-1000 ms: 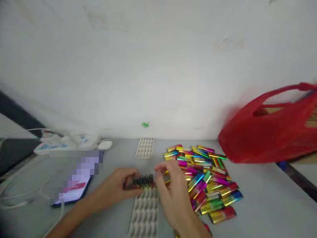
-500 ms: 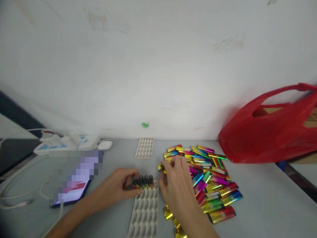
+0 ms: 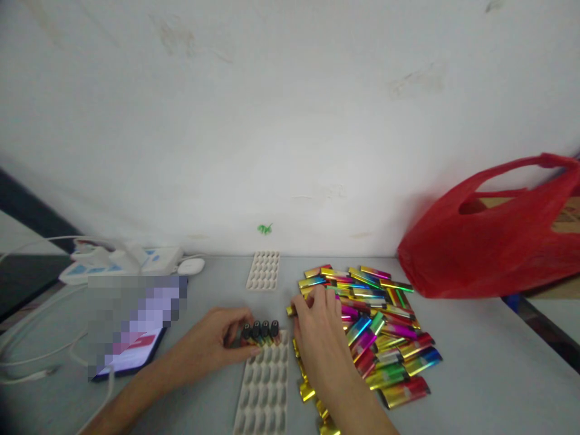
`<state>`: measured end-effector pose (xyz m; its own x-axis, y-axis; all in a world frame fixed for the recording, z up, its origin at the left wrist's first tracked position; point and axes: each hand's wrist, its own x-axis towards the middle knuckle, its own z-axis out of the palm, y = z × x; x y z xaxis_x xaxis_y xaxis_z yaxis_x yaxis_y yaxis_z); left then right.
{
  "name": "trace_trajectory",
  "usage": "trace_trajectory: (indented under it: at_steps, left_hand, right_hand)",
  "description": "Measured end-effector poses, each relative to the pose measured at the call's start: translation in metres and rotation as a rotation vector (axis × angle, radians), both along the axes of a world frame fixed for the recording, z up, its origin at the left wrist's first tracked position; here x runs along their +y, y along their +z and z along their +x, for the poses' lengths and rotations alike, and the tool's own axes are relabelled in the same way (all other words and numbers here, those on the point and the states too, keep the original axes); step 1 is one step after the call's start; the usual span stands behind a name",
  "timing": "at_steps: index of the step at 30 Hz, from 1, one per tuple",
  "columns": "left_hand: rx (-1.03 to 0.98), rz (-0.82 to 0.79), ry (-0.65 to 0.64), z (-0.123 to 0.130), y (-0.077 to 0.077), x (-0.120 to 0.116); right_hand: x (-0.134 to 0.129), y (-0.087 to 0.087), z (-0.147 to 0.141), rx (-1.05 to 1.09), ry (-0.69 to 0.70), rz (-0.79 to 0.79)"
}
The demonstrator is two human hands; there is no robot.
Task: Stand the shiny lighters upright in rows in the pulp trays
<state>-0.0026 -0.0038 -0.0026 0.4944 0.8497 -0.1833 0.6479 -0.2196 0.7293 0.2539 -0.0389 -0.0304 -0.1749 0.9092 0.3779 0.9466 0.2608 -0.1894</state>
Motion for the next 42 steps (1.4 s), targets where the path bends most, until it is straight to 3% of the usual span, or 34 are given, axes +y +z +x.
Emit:
trace_trajectory:
  at_steps: [10,17,20,24,27,32,37,42]
  left_hand:
    - [0.009,0.0,-0.008,-0.001,-0.001,0.001]
    - [0.016,-0.005,-0.008,-0.001,0.0,0.001]
    - [0.009,0.0,-0.012,-0.001,0.0,0.0]
    - [-0.006,-0.008,-0.011,0.0,0.001,0.0]
    - [-0.01,-0.014,-0.011,0.0,0.002,-0.001]
    - [0.0,-0.008,-0.008,0.0,0.002,-0.001]
    - [-0.003,-0.007,-0.009,-0.001,-0.001,0.0]
    - [-0.01,0.004,-0.013,-0.002,-0.003,0.0]
  right_hand:
    - [0.002,-0.007,-0.002,-0.179,-0.01,0.046]
    - [0.001,0.002,-0.002,-0.066,0.012,0.034]
    - [-0.002,0.014,0.0,0.117,0.032,0.042]
    - [-0.004,0.028,0.003,0.567,-0.033,0.038]
    - [-0.003,0.035,0.005,0.917,-0.121,-0.065]
    - [0.003,0.04,0.006,1.476,-0.146,-0.257]
    - [0.003,0.047,0.004,1.76,-0.106,-0.459]
    - [0.001,0.053,0.003,1.902,-0.038,-0.587]
